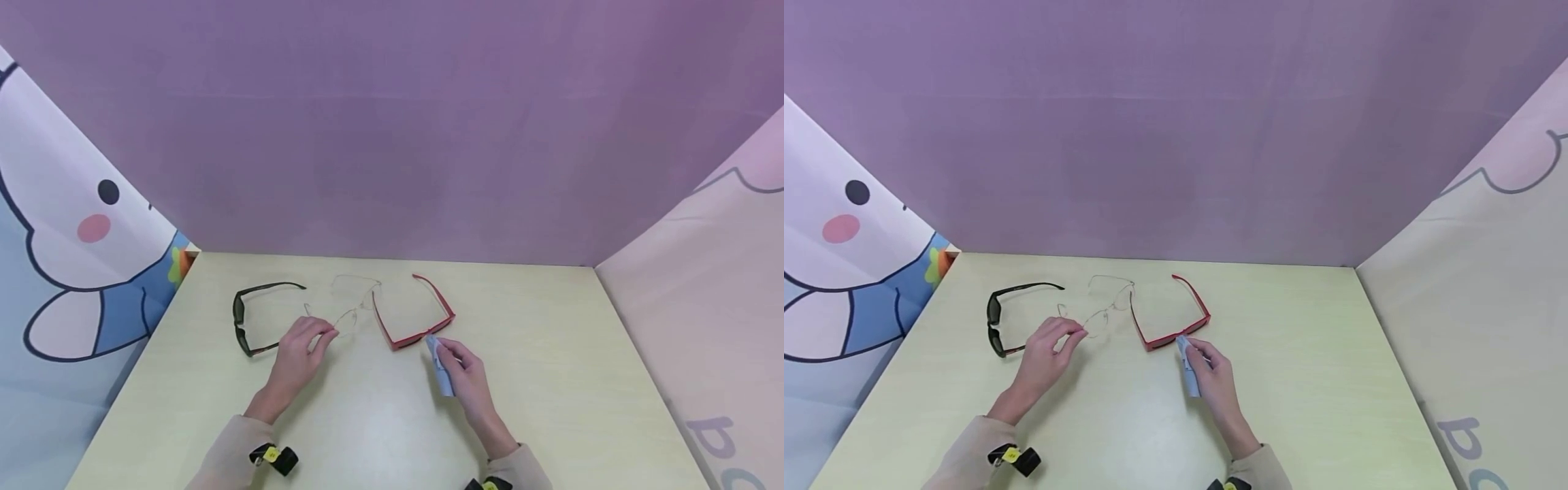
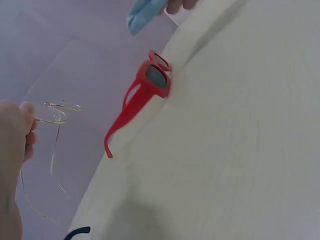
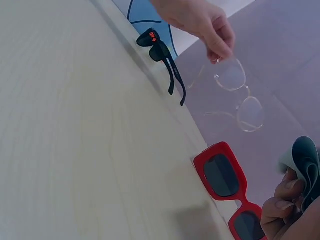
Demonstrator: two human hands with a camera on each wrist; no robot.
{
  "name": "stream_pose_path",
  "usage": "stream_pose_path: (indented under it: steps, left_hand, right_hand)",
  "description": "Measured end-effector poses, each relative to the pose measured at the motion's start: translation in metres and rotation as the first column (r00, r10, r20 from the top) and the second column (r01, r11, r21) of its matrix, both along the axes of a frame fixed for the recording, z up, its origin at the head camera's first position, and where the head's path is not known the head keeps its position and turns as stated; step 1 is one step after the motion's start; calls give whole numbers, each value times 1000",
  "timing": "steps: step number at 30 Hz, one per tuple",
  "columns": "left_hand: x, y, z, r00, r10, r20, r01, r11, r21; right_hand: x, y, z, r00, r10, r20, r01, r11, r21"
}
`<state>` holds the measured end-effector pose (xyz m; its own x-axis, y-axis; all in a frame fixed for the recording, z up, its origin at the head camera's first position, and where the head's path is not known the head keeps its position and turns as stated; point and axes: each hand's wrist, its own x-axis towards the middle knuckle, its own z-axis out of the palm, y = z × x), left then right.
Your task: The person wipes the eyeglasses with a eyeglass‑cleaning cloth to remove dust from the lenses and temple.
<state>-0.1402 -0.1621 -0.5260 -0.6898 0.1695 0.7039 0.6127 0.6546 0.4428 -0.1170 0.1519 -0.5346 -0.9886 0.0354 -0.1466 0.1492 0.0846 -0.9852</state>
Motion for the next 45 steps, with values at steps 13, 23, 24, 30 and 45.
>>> stream_pose_path:
  steps: [13, 23, 24, 30, 45]
  left_hand:
    - [-4, -15, -21, 998, 30, -52, -38, 987, -153]
    - [-1, -22, -32, 999, 41, -8, -42, 977, -207]
    - [-1, -23, -33, 999, 48, 2, -47, 975, -217]
    - [2, -23, -35, 994, 95, 48, -77, 954, -291]
    - [1, -13, -26, 986, 60, -154, -112, 928, -355]
  right_hand:
    - [1, 0, 2, 1000, 15, -3, -14, 999, 29]
    - [0, 0, 4, 1000, 17, 6, -17, 1000, 23]
    - [1, 0, 4, 1000, 18, 7, -18, 1000, 22]
    - [1, 1, 4, 1000, 21, 1, -21, 1000, 17]
    - [-3, 5, 3, 1000, 10, -2, -10, 1000, 16]
